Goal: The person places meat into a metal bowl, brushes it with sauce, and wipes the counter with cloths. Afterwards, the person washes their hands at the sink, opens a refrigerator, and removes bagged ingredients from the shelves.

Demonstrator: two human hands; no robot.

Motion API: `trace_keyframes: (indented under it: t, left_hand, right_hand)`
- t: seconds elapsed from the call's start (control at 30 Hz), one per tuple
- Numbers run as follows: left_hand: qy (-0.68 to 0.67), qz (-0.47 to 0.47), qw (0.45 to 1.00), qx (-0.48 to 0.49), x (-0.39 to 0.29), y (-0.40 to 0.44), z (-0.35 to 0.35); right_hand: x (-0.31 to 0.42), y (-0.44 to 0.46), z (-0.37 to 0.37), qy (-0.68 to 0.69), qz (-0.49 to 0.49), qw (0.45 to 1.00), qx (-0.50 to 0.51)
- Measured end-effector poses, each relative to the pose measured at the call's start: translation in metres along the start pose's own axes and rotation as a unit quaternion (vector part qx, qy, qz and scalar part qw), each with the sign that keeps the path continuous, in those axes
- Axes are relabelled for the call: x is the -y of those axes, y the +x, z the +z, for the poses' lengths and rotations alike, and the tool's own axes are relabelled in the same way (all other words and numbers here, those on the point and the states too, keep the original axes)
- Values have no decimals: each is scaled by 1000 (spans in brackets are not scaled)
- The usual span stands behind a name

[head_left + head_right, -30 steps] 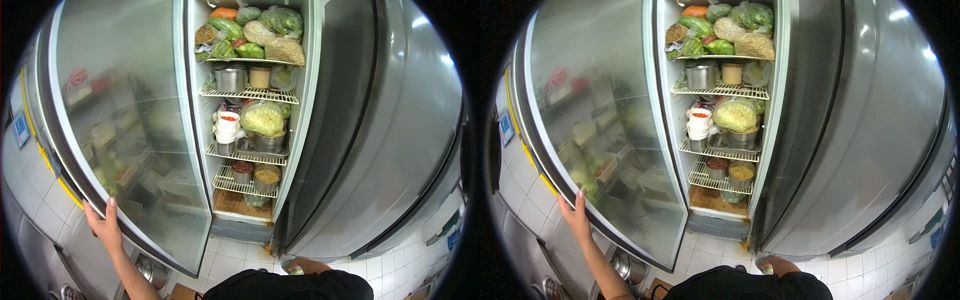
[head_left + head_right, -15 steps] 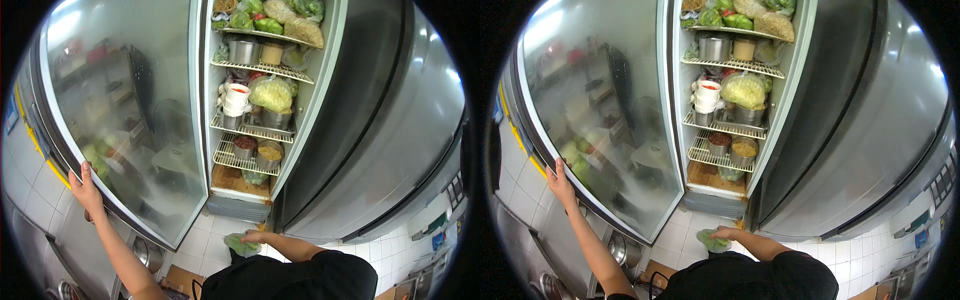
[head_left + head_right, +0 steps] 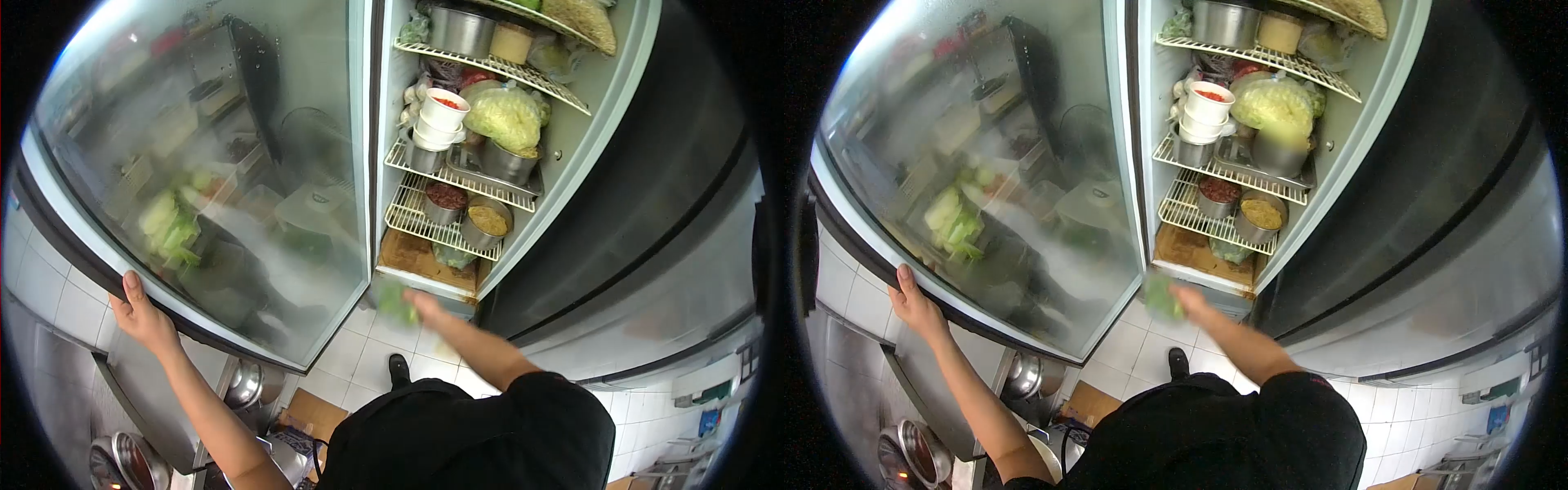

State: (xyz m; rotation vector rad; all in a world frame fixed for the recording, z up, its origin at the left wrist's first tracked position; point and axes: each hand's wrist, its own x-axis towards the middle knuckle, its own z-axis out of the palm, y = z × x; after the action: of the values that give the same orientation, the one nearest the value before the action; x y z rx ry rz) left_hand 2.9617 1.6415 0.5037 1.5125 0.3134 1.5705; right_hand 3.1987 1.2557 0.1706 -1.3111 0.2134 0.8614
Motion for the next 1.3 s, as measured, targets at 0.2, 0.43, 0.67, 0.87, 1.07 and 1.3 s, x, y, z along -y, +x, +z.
trace_keyframes:
  t: [0.2, 0.43, 0.67, 0.87, 1.07, 1.3]
  left_hand:
    - [70, 15, 997, -14, 20, 7, -15]
    - [39, -23, 999, -13, 20, 1, -13]
    - [45, 6, 999, -27, 20, -8, -10]
    - [18, -1, 1000, -14, -14, -44, 3]
    - [66, 17, 998, 11, -42, -80, 11]
    - [80, -3, 995, 65, -62, -120, 16]
  right_hand:
    - [223, 48, 21, -40, -241, 955, -167]
    - [32, 88, -17, -531, -319, 776, -114]
    - [-210, -28, -115, -709, 122, 674, 167]
    - [-179, -111, -195, -674, 147, 724, 0]
    - [-181, -145, -206, -670, 211, 707, -86]
    - [-255, -115, -190, -708, 158, 678, 119]
